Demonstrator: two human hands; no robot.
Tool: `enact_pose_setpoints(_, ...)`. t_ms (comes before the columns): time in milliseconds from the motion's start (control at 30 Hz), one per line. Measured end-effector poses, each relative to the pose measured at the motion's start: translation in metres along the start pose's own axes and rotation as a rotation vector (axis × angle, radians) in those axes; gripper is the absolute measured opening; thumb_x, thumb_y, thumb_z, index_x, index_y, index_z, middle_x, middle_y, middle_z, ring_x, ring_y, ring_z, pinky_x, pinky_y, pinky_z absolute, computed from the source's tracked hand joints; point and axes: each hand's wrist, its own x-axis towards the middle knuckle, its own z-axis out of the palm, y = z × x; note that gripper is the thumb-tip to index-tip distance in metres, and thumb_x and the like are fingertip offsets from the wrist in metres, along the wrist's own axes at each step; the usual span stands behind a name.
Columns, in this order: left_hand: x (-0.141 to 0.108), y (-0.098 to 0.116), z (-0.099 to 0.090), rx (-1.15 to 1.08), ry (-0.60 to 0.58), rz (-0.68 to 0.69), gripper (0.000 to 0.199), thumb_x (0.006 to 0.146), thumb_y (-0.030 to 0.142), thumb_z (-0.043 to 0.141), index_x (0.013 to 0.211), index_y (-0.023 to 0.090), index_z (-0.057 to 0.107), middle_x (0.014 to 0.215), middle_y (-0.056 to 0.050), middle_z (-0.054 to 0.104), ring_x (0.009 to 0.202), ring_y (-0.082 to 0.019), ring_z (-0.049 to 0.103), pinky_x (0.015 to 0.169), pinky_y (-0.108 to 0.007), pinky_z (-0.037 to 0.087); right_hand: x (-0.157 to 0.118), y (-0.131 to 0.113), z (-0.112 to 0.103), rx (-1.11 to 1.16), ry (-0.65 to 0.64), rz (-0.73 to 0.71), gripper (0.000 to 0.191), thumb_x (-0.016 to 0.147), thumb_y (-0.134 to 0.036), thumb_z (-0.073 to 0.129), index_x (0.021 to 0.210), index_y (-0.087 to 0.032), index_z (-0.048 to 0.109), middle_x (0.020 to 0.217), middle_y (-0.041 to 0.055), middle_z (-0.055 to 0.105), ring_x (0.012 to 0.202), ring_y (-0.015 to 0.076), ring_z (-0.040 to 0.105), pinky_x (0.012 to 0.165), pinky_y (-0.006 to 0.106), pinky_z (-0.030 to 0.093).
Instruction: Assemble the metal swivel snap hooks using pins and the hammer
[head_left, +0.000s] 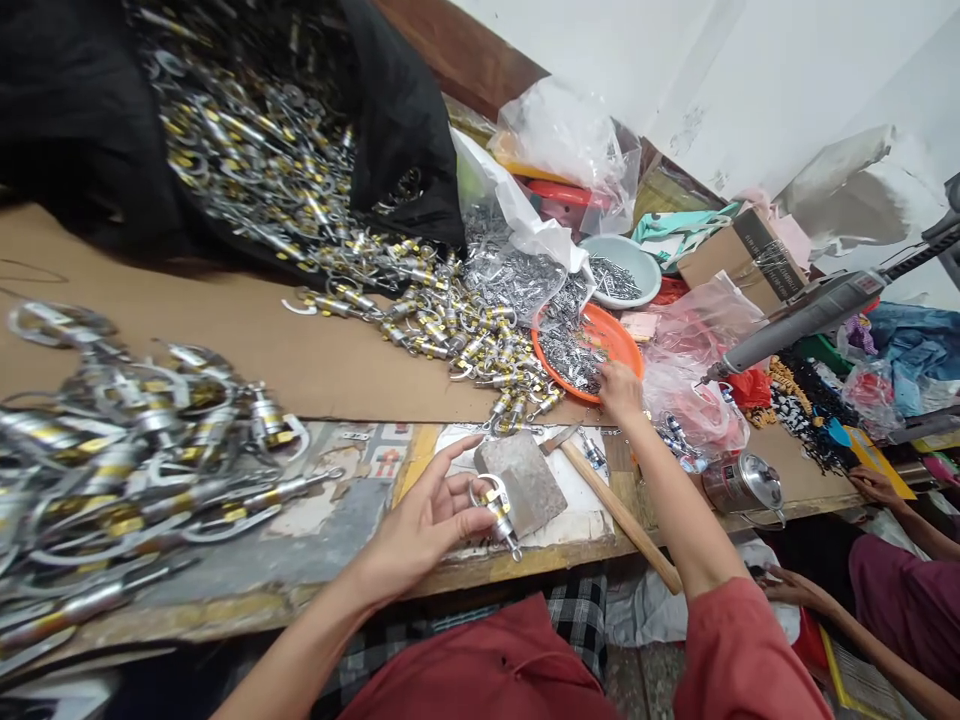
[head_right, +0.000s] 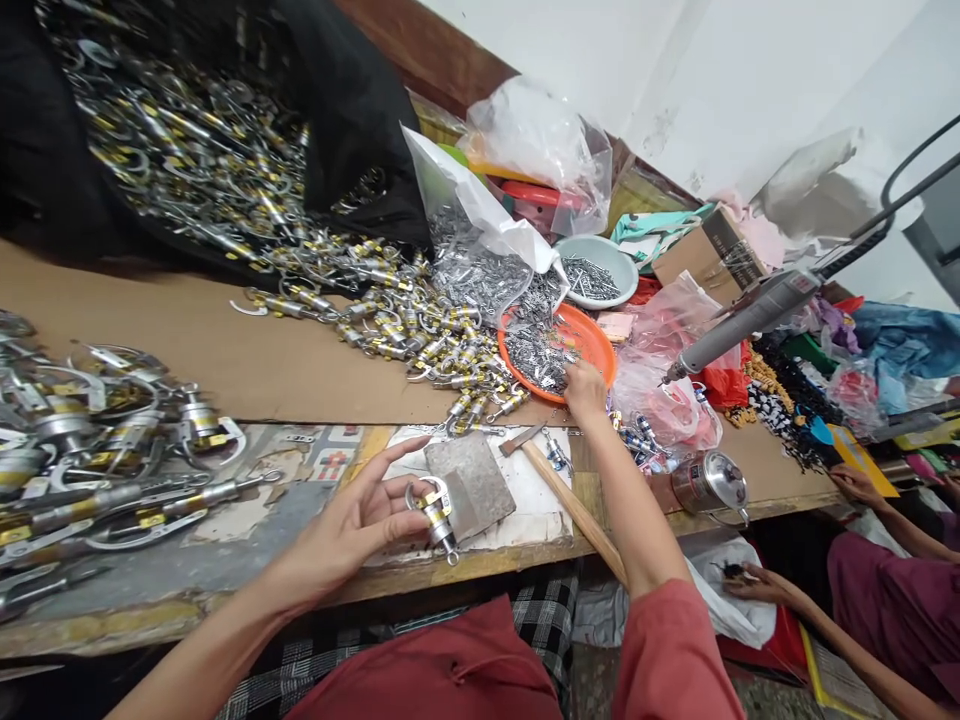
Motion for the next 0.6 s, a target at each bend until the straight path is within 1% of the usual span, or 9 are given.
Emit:
enact_pose_setpoints(133, 0.000, -0.001, -0.001, 0.005, -0.006, -0.006, 0.081, 0.063, 0.022, 0.075, 0.130, 0.023, 0.028, 0.074, 0.004, 0.057, 0.064, -0.013, 0.059, 0.062, -0.030, 0.052, 0.000, 0.009, -0.008, 0.093, 0.053, -0.008, 0.028, 0.094, -0.032, 0.043, 0.114, -0.016, 0.054, 0.113, 0.0066, 0.056, 0.099, 0.0190, 0.057, 0.083, 0.039, 0.049)
enact_pose_setpoints(233, 0.000, -0.003, -0.002, 0.002, -0.010, 0.009, 0.080, 0.064, 0.023, 0.075, 0.130, 0.023, 0.028, 0.075, 0.004, 0.057, 0.065, -0.013, 0.059, 0.062, -0.030, 0.053, -0.003, 0.000, -0.014, 0.178, 0.044, -0.007, 0.028, 0.094, -0.032, 0.041, 0.112, -0.015, 0.055, 0.111, 0.0064, 0.057, 0.098, 0.0187, 0.058, 0.082, 0.037, 0.050)
enact_pose_setpoints(333, 0.000, -0.002, -0.002, 0.000, -0.012, 0.009, 0.080, 0.064, 0.024, 0.075, 0.129, 0.022, 0.029, 0.075, 0.004, 0.057, 0.065, -0.013, 0.059, 0.061, -0.029, 0.053, -0.021, -0.034, -0.019, 0.278, -0.004, -0.023, 0.034, 0.094, -0.032, 0.037, 0.101, -0.008, 0.060, 0.089, 0.0055, 0.065, 0.079, 0.0151, 0.065, 0.069, 0.026, 0.052)
enact_pose_setpoints(367, 0.000, -0.001, -0.001, 0.001, -0.009, 0.005, 0.080, 0.064, 0.023, 0.075, 0.129, 0.022, 0.029, 0.075, 0.004, 0.057, 0.064, -0.013, 0.059, 0.061, -0.029, 0.052, -0.032, -0.051, -0.021, 0.316, -0.040, -0.038, 0.032, 0.091, -0.030, 0.041, 0.098, -0.007, 0.061, 0.081, 0.0041, 0.066, 0.070, 0.0129, 0.066, 0.063, 0.022, 0.051)
enact_pose_setpoints(400, 0.000, 0.000, -0.001, 0.003, -0.006, -0.001, 0.079, 0.064, 0.023, 0.075, 0.129, 0.022, 0.029, 0.075, 0.004, 0.057, 0.064, -0.013, 0.059, 0.062, -0.029, 0.052, -0.043, -0.069, -0.022, 0.348, -0.079, -0.057, 0.022, 0.087, -0.026, 0.051, 0.096, -0.009, 0.061, 0.077, 0.0025, 0.067, 0.065, 0.0116, 0.065, 0.060, 0.020, 0.052)
enact_pose_setpoints(433, -0.001, 0.000, 0.000, 0.003, -0.003, -0.003, 0.079, 0.064, 0.023, 0.075, 0.129, 0.022, 0.029, 0.075, 0.004, 0.058, 0.064, -0.013, 0.060, 0.062, -0.029, 0.052, -0.056, -0.088, -0.024, 0.389, -0.135, -0.087, 0.015, 0.083, -0.020, 0.057, 0.094, -0.012, 0.062, 0.075, 0.0002, 0.068, 0.063, 0.0107, 0.065, 0.058, 0.019, 0.053)
enact_pose_setpoints(500, -0.001, 0.002, 0.001, -0.003, -0.001, -0.003, 0.079, 0.064, 0.022, 0.075, 0.129, 0.023, 0.030, 0.076, 0.003, 0.059, 0.066, -0.014, 0.061, 0.063, -0.029, 0.052, -0.080, -0.122, -0.025, 0.496, -0.297, -0.140, 0.020, 0.079, -0.008, 0.057, 0.097, -0.016, 0.061, 0.077, -0.0008, 0.068, 0.068, 0.0108, 0.066, 0.063, 0.021, 0.054)
enact_pose_setpoints(533, -0.001, 0.002, 0.001, -0.008, -0.002, -0.001, 0.080, 0.063, 0.022, 0.075, 0.129, 0.023, 0.030, 0.077, 0.002, 0.060, 0.067, -0.015, 0.061, 0.063, -0.029, 0.051, -0.089, -0.135, -0.025, 0.486, -0.309, -0.165, 0.022, 0.077, -0.005, 0.057, 0.095, -0.017, 0.062, 0.079, 0.0001, 0.068, 0.071, 0.0114, 0.065, 0.066, 0.023, 0.054)
enact_pose_setpoints(600, -0.001, 0.002, 0.001, -0.015, -0.005, -0.005, 0.080, 0.063, 0.023, 0.075, 0.129, 0.022, 0.029, 0.079, 0.001, 0.061, 0.069, -0.016, 0.062, 0.064, -0.029, 0.051, -0.100, -0.152, -0.023, 0.470, -0.268, -0.174, 0.021, 0.076, -0.003, 0.055, 0.090, -0.017, 0.063, 0.081, 0.0015, 0.068, 0.075, 0.0124, 0.064, 0.070, 0.024, 0.053)
